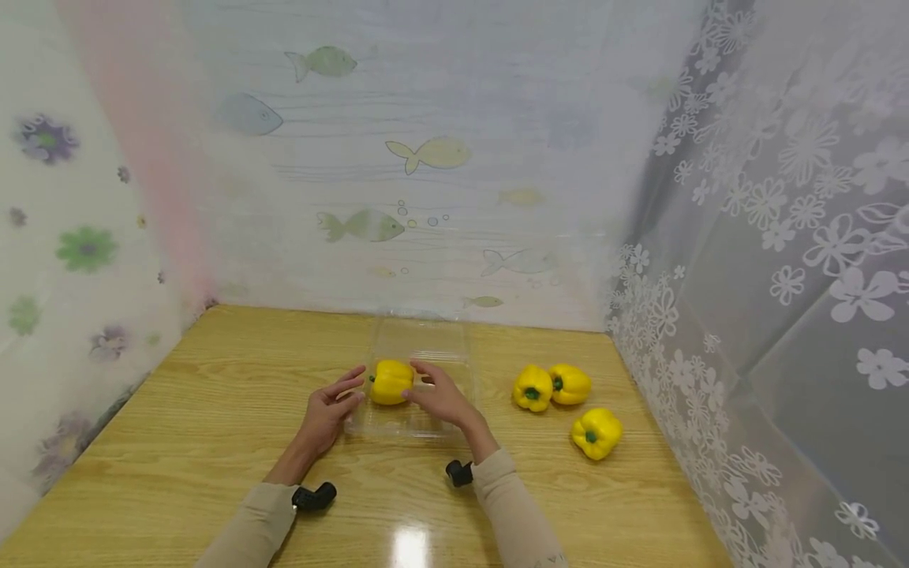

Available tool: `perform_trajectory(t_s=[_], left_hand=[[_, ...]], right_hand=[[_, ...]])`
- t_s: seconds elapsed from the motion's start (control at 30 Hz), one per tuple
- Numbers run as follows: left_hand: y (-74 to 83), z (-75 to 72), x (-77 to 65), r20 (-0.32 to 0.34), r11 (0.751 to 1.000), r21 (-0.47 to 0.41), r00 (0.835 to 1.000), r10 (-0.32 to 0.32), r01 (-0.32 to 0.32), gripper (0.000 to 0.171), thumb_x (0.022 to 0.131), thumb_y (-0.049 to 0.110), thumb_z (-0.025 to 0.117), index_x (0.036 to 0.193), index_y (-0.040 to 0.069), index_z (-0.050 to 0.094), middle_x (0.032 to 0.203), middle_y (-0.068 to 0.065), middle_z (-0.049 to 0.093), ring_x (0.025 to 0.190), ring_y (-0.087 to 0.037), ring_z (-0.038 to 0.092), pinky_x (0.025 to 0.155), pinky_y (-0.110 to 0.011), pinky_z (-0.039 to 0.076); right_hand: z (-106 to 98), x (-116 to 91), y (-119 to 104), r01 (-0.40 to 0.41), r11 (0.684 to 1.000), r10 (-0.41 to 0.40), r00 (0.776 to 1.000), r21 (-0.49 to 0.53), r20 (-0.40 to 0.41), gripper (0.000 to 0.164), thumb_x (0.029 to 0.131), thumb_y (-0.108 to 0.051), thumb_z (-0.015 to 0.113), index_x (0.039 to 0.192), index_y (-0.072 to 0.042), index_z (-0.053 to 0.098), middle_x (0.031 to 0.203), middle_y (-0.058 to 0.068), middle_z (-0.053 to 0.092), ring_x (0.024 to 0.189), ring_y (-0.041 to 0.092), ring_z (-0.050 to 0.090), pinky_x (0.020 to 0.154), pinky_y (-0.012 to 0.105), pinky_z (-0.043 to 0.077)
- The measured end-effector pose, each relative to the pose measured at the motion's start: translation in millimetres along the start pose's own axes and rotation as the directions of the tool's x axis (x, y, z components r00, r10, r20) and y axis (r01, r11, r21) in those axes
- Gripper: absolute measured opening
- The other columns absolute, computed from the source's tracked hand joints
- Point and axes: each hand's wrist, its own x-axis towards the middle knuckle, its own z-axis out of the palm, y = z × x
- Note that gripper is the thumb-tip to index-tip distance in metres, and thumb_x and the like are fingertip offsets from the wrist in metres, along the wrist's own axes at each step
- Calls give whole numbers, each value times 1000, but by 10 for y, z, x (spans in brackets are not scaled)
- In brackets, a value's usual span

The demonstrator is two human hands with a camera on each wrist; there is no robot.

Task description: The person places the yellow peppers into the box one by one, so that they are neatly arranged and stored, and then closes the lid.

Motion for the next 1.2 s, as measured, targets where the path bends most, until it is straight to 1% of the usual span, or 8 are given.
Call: perform_trajectory(t_s=[0.3,0.43,0.53,0.63,0.73,0.83,1.07,1.2], left_hand=[[4,-3,13,4,1000,-1,1000,11,-11,42,94,-2,69,131,-18,58,155,-22,45,74,-5,58,55,-15,45],[25,-5,6,5,1000,-7,1000,4,-4,44,94,-1,70,132,-18,57,156,-21,45,75,-4,58,55,-15,46],[34,-6,2,2,1000,-7,1000,0,0,44,94,-1,70,132,-17,57,156,-20,45,76,-5,58,55,-15,45],[33,-7,5,-2,1000,-6,1000,-3,3,43,94,-1,70,132,-16,58,155,-19,46,76,-5,58,55,-16,45],[30,-4,10,-4,1000,0,1000,-3,3,43,94,-1,70,131,-16,59,155,-18,47,75,-5,58,55,-16,45],[25,2,14,-5,1000,-2,1000,-5,5,43,93,0,71,131,-16,59,155,-19,47,75,-5,58,55,-16,45],[-22,-24,7,21,1000,-7,1000,-3,3,41,95,-2,68,132,-17,58,157,-21,43,68,-4,55,52,-16,45],[-33,-30,5,32,1000,1,999,6,-6,41,96,-1,67,132,-17,57,157,-22,42,68,-4,55,53,-16,45]], right_hand=[[-86,-145,37,-5,1000,4,998,-23,-59,57,103,-32,62,154,-13,45,159,12,42,143,39,41,112,58,39],[-176,-182,10,54,998,-56,991,-17,-118,50,105,-26,60,149,-5,50,154,16,46,140,41,44,110,57,42],[-277,-195,-13,101,995,-95,975,19,-202,45,105,-20,59,145,0,53,150,20,50,137,43,46,105,52,49],[-408,-239,-85,136,990,-116,948,46,-297,40,105,-13,58,141,3,55,147,24,52,133,46,49,98,46,54],[-561,-328,-215,143,989,-119,928,42,-354,37,104,-7,57,139,8,55,144,29,52,131,48,49,98,48,54],[-717,-402,-280,129,992,-113,922,17,-371,37,104,-5,57,138,10,55,144,31,51,132,48,48,101,56,50],[-1073,-386,112,69,997,-78,920,-38,-383,41,106,-17,56,142,1,54,150,24,47,138,45,42,109,60,42],[-1236,-423,247,5,995,-44,923,-103,-382,39,106,-15,56,142,1,54,150,25,46,138,46,40,110,62,38]])
